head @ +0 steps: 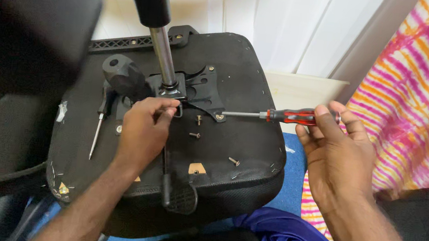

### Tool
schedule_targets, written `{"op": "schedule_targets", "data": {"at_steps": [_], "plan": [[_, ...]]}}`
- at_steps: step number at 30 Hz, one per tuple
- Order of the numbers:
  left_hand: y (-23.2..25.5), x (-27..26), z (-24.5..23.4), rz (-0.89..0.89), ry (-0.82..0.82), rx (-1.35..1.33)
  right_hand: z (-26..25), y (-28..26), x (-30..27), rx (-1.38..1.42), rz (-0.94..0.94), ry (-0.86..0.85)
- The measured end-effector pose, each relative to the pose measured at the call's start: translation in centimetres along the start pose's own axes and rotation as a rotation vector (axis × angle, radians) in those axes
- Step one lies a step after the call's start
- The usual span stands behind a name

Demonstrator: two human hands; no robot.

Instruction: The person threads a screw through a white plastic washer and then uses a screwdriver to drive the screw into the underside of an overturned office chair. The person repeats this process for multiple screws, securing the chair base to the seat.

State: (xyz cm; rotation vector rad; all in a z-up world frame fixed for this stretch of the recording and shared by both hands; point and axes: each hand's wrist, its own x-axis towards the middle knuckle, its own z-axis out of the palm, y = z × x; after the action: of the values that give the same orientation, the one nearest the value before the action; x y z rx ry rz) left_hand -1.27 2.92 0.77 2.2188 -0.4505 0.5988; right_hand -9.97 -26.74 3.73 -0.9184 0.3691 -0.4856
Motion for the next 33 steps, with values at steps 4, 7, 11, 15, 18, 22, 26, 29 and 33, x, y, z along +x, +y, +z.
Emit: {"op": "schedule_targets", "data": {"at_steps": [4, 7, 11, 15, 18, 22, 26, 29, 33], "plan": [[0.3, -1.8, -3.3, -0.313, -0.052, -0.087, 2.4, -0.2, -1.3, -0.078, -0.076, -0.133], [0.4, -4.0, -5.3, -0.371, -0.088, -0.063, 4.4, 0.3, -2.3, -0.138, -0.132, -0.300], [0.0, -7.3, -6.4, -0.522, -0.139, -0.126, 6.7, 1.3, -3.6, -0.242, -0.216, -0.493], [-0.8, -9.9, -7.3, -0.196, -0.149, 0.153, 8.5, 2.5, -4.8, -0.333, -0.309, -0.660], [-0.9, -11.8, -7.3, -0.099, -0.087, 0.152, 9.3, 3.3, -5.8, -0.471, -0.448, -0.764], [-0.8, -13.0, -6.7, -0.106, -0.021, 0.148, 9.9, 4.0, -7.0, -0.471, -0.427, -0.869], [-0.4, -14.2, -6.2, -0.091, 0.014, 0.152, 10.0, 4.2, -8.4, -0.546, -0.476, -0.931], [0.1, -14.8, -6.0, -0.085, 0.026, 0.147, 10.3, 4.1, -9.1, -0.574, -0.494, -0.942], [0.3, -15.2, -5.9, -0.103, 0.108, 0.126, 10.7, 3.8, -10.0, -0.591, -0.456, -0.877]]}}
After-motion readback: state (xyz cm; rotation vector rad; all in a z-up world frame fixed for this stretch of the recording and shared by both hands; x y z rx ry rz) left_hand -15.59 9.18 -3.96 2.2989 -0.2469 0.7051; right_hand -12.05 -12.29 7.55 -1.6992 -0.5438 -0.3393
